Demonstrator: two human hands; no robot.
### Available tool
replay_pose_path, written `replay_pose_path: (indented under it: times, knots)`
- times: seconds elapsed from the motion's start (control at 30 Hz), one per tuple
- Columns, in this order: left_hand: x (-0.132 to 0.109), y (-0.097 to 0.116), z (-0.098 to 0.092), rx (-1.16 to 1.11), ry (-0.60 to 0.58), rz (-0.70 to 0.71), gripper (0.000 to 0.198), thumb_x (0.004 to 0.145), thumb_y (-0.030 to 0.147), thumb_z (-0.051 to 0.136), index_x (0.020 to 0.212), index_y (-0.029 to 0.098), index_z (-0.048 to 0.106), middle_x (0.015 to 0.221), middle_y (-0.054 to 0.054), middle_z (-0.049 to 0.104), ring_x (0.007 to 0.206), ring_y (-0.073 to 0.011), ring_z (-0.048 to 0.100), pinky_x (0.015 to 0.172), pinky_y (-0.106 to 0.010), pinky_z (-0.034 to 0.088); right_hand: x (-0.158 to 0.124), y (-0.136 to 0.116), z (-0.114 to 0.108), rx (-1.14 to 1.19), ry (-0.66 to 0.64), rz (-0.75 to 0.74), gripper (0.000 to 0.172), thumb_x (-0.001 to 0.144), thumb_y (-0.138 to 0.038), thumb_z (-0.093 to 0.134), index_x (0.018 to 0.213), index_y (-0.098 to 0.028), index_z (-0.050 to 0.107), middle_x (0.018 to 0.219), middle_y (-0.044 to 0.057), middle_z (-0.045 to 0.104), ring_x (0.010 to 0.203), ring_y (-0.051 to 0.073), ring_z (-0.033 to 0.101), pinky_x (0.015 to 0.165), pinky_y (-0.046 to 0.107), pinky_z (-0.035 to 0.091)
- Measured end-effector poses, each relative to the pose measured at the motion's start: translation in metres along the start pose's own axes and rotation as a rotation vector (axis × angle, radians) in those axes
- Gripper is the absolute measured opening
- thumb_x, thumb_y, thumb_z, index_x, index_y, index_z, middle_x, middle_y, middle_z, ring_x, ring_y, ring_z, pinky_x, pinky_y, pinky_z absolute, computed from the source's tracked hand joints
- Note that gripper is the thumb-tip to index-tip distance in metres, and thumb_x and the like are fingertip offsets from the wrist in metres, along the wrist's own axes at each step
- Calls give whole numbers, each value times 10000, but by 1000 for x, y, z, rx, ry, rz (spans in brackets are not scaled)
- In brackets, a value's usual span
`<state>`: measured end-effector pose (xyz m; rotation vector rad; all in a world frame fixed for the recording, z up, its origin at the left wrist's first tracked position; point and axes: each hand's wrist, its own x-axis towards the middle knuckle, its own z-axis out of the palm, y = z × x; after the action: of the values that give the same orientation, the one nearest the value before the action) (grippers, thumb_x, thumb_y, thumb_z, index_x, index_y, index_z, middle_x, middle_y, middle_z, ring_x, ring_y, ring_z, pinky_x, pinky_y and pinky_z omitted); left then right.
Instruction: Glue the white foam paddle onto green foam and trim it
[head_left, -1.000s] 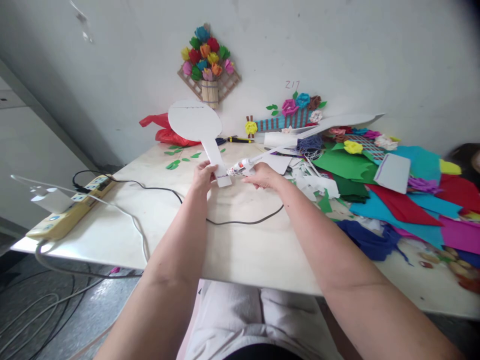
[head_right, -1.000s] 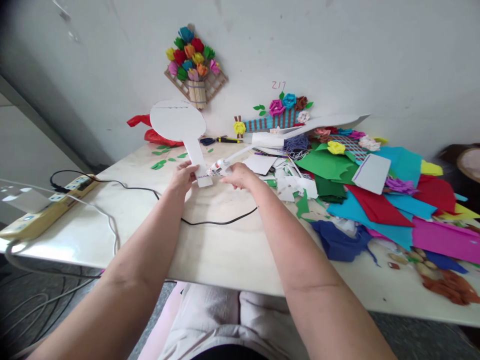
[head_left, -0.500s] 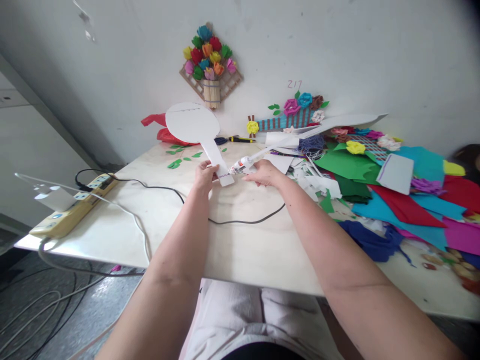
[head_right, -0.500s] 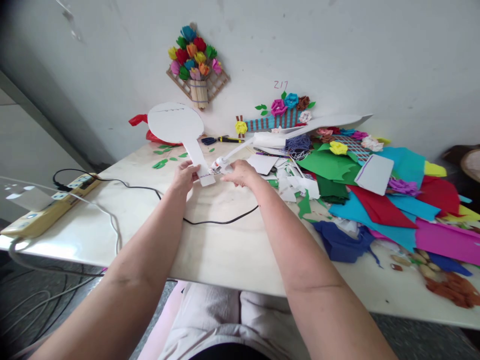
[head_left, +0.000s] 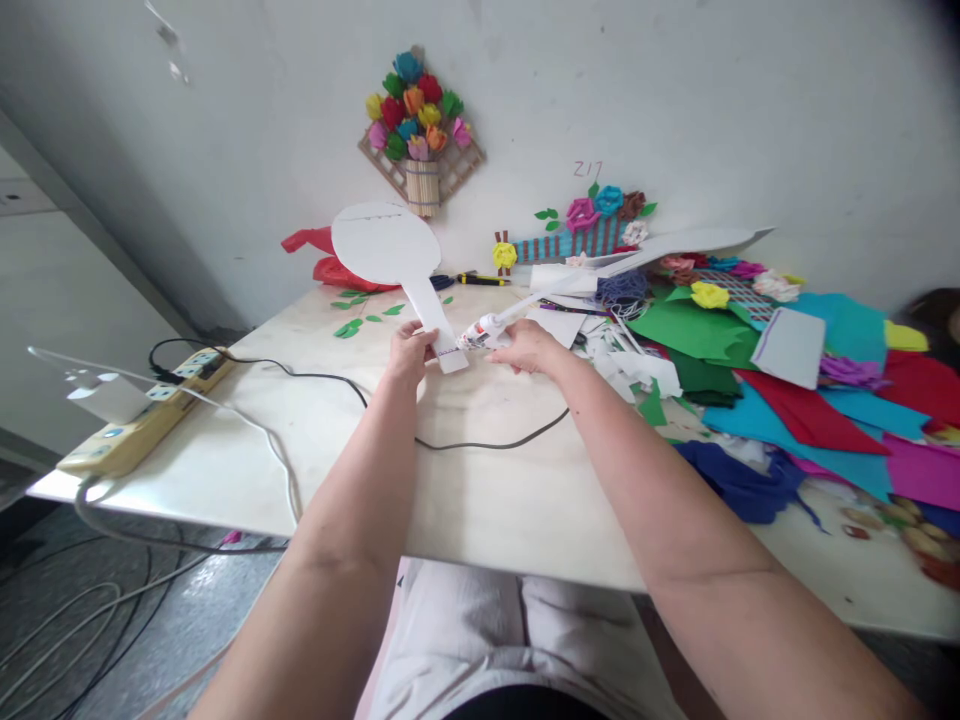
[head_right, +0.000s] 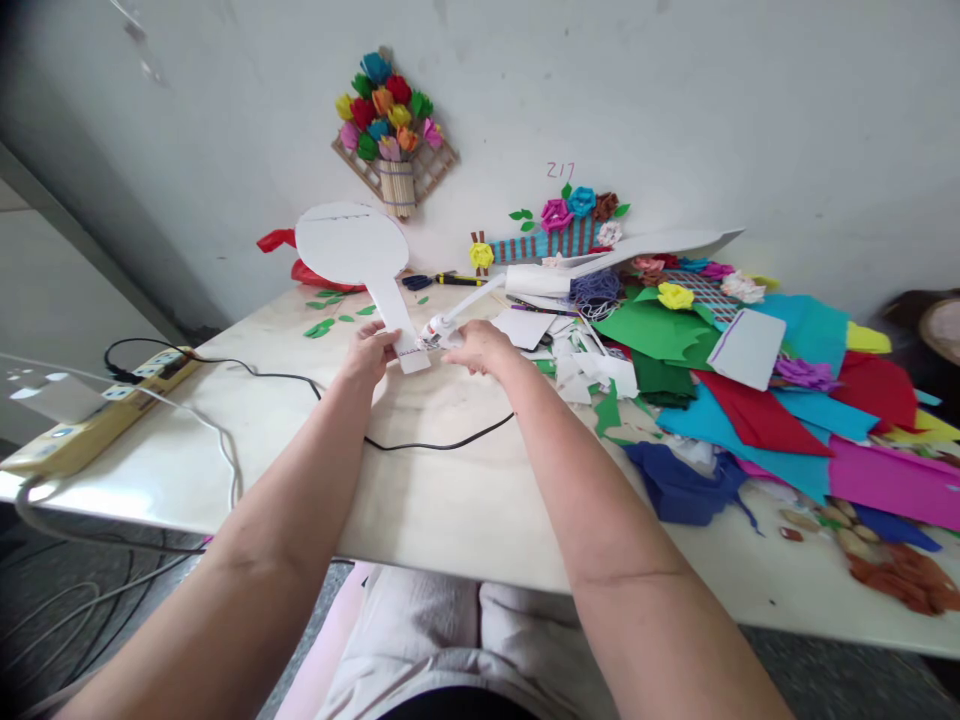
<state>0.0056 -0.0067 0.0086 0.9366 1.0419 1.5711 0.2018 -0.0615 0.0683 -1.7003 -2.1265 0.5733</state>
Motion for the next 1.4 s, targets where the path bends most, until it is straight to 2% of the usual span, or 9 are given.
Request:
replay_pose_path:
  times: [0.3,0.77,1.07,1.27,1.4]
  knots:
    - [1,-1,-1,11,-22,-2,320,531,131,642,843,135,573,671,-26,638,584,-163,607,608,-331,518,0,1,2,29,-14,12,246,704,-322,662,887,-158,670,620,48,665,509,145,612,408,175,409]
    - [1,0,0,19,-13,1,321,522,139,642,832,143,559,647,-9,626,577,-153,600,600,-319,518,0,-1,1,-20,-7,12,228,718,-339,651,853,-156,668,570,39,648,506,149,609,434,187,406]
    - [4,-3,0,44,12,12,326,547,142,649,839,169,508,646,10,605,621,-165,615,641,-349,530,1,-1,-8,-38,3,0,306,687,-379,683,913,-172,684,514,2,604,487,144,588,448,192,404]
    - [2,-5,-2,43,39,15,321,558,123,632,835,183,480,636,28,597,580,-142,597,624,-335,532,-2,5,-21,48,89,-58,256,702,-333,669,861,-133,685,471,-11,552,428,107,516,422,182,384]
    - [1,-6,-2,10,4,-1,338,561,139,650,855,183,490,665,17,611,615,-154,616,644,-344,535,-6,4,-26,78,82,-58,225,697,-295,671,820,-106,678,464,-3,546,416,93,493,410,172,371]
